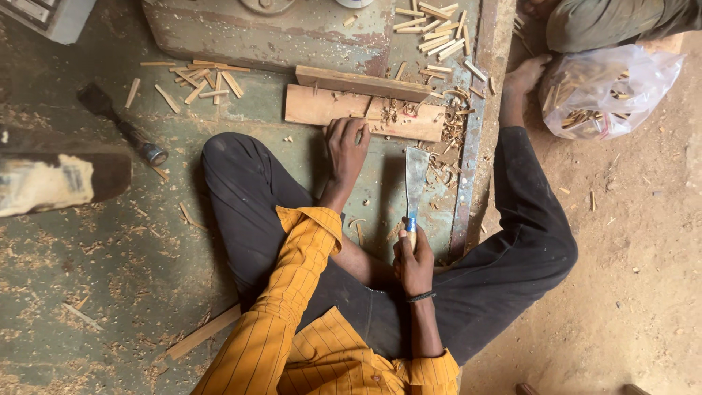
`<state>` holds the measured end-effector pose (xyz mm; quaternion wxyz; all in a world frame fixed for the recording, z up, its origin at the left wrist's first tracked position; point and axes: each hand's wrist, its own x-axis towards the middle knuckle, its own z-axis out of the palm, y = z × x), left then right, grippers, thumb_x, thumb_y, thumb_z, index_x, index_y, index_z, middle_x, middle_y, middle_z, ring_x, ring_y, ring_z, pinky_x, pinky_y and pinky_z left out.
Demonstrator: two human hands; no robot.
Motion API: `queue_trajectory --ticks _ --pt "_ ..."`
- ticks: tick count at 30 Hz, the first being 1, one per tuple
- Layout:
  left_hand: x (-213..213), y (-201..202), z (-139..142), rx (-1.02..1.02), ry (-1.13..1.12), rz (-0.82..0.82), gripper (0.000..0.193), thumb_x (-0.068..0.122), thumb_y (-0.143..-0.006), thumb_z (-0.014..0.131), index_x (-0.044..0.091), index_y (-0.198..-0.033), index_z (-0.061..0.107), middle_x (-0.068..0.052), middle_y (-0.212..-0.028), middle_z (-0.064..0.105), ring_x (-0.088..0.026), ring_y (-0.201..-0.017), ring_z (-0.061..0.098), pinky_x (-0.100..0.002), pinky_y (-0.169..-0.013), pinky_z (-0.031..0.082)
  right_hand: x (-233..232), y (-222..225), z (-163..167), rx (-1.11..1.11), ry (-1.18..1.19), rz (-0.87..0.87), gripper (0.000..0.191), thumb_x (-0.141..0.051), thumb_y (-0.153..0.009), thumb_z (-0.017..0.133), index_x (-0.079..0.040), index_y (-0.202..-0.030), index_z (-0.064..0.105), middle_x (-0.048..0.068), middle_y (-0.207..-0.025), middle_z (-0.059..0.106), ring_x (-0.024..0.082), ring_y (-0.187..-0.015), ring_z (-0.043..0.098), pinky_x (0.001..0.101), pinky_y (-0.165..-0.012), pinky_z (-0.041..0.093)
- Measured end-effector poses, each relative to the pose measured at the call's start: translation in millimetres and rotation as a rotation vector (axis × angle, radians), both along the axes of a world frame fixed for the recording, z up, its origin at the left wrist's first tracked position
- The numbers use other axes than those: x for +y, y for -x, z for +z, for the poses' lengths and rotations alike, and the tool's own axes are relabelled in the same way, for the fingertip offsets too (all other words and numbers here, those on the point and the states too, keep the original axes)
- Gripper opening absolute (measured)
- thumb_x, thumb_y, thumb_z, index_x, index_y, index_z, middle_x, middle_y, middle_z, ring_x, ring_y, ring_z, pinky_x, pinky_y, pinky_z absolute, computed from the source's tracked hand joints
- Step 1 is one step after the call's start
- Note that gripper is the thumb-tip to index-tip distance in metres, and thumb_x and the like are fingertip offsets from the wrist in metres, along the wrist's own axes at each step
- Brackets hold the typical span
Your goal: The person sits on the floor and uses a chisel to shape small wooden sticks. They hold each stick against a wooden guide and repeatedly scrape the surface with the chisel to remove shavings. The person handles the sticks one at a time, occasionally adjusting their grip or position.
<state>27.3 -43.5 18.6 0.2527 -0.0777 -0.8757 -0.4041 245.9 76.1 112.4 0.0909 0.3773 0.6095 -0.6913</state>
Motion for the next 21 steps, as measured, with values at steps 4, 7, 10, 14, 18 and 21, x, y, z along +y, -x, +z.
queue_trajectory --ticks 4,7,10,14,18,21 --pt "-0.5 0.6 2.8 0.022 0.029 -0.018 0.017 0.006 -0.086 0.078 0.009 -0.099 0.068 -0.004 -0.093 0.066 -0.027 -0.091 0.062 -0.042 -0.085 0.045 -1.3 3.0 0.7 -0.010 -0.012 0.002 0.035 -0.026 -0.103 0.055 -0.011 -0.135 0.056 -0.003 -0.062 0.047 0.005 -0.041 0.036 0.0232 -0.035 0.028" --pt "-2.9 0.9 3.2 0.025 0.059 -0.051 0.019 0.008 -0.087 0.079 0.008 -0.103 0.068 -0.005 -0.096 0.066 -0.026 -0.093 0.062 -0.043 -0.087 0.044 -2.8 4.1 0.7 -0.018 -0.031 0.021 0.036 -0.027 -0.103 0.056 -0.009 -0.135 0.056 -0.002 -0.063 0.047 0.005 -0.042 0.037 0.0233 -0.035 0.029" --pt "-3.3 0.3 0.1 -0.015 0.065 -0.089 0.027 0.010 -0.086 0.081 0.008 -0.110 0.069 -0.005 -0.099 0.065 -0.025 -0.096 0.062 -0.043 -0.090 0.043 -2.9 4.7 0.6 -0.016 -0.027 0.038 0.039 -0.028 -0.103 0.056 -0.009 -0.137 0.055 -0.002 -0.063 0.048 0.005 -0.041 0.037 0.0234 -0.034 0.029" --pt "-4.6 1.9 -8.3 -0.087 0.063 -0.103 0.045 0.017 -0.081 0.087 0.010 -0.121 0.068 -0.003 -0.107 0.062 -0.023 -0.102 0.061 -0.044 -0.094 0.042 -4.5 6.3 3.2 -0.016 -0.059 0.039 0.042 -0.028 -0.103 0.057 -0.010 -0.141 0.053 -0.002 -0.064 0.048 0.005 -0.042 0.039 0.0237 -0.035 0.031" --pt "-4.1 8.1 -13.3 -0.155 0.041 -0.019 0.060 0.025 -0.078 0.092 0.016 -0.130 0.062 -0.004 -0.126 0.056 -0.023 -0.117 0.055 -0.050 -0.104 0.039 -9.7 14.6 13.3 0.002 -0.229 0.104 0.059 -0.026 -0.102 0.056 -0.021 -0.157 0.037 0.001 -0.066 0.055 0.006 -0.045 0.042 0.0266 -0.039 0.037" --pt "-5.8 8.4 -10.6 -0.207 0.081 0.080 0.079 0.030 -0.066 0.097 0.017 -0.134 0.058 -0.007 -0.132 0.051 -0.026 -0.125 0.051 -0.059 -0.105 0.033 -14.3 30.8 24.6 0.004 -0.425 0.286 0.062 -0.027 -0.104 0.052 -0.028 -0.162 0.031 0.003 -0.068 0.063 0.010 -0.047 0.053 0.0310 -0.046 0.048"
